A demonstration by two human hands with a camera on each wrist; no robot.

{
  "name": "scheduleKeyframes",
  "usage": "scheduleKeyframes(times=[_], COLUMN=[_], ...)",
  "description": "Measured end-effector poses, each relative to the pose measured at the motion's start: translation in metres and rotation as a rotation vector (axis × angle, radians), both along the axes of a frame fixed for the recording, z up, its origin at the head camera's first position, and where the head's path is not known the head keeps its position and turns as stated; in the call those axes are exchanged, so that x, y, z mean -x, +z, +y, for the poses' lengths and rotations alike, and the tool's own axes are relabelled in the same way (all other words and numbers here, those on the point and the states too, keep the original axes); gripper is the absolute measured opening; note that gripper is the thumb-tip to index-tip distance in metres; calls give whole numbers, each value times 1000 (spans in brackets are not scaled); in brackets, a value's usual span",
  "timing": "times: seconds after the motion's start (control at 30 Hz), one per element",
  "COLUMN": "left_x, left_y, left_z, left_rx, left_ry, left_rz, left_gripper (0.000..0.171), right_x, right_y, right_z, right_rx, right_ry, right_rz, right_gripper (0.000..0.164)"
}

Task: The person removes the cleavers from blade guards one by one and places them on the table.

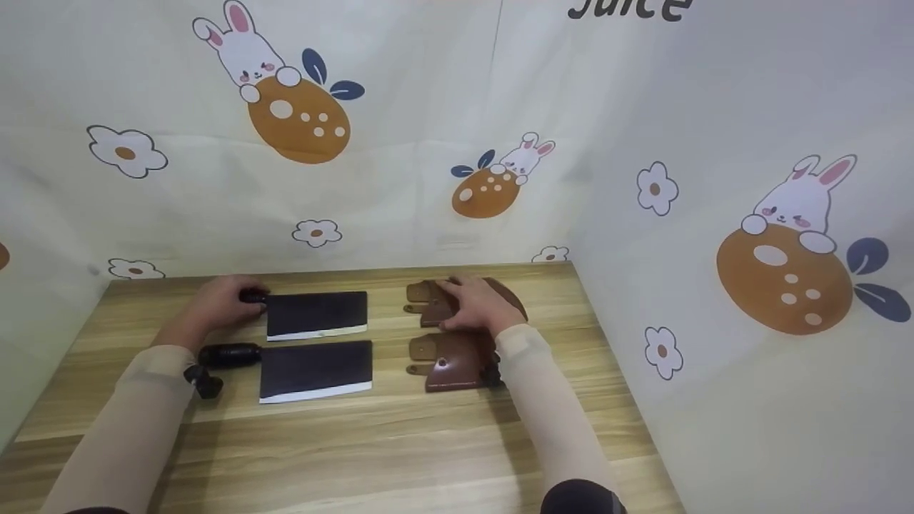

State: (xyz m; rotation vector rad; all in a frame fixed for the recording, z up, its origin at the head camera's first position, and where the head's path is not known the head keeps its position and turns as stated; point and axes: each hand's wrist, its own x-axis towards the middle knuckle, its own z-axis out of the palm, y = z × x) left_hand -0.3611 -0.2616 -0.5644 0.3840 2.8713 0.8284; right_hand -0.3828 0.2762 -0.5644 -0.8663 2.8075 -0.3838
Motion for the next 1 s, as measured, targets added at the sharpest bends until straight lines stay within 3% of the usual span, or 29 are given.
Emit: scheduleKeyframes(times=[0.2,0.67,1.0], left_x=[-1,-7,-14], left_y=[-1,0,9], left_z=[-1,-2,-4], left_rx=[-38,-28,-10], left_ry=[29,10,46], left_rz=[-37,16,26], left_gripper=[40,47,50], right_x=[-2,-3,-4], right_y=[4,6,10], right_z=[-2,-4,3], right_rx=[10,12,160], right_ry=[-21,-18,-41], right_rz=[-46,-60,20], right_gripper=[102,100,93])
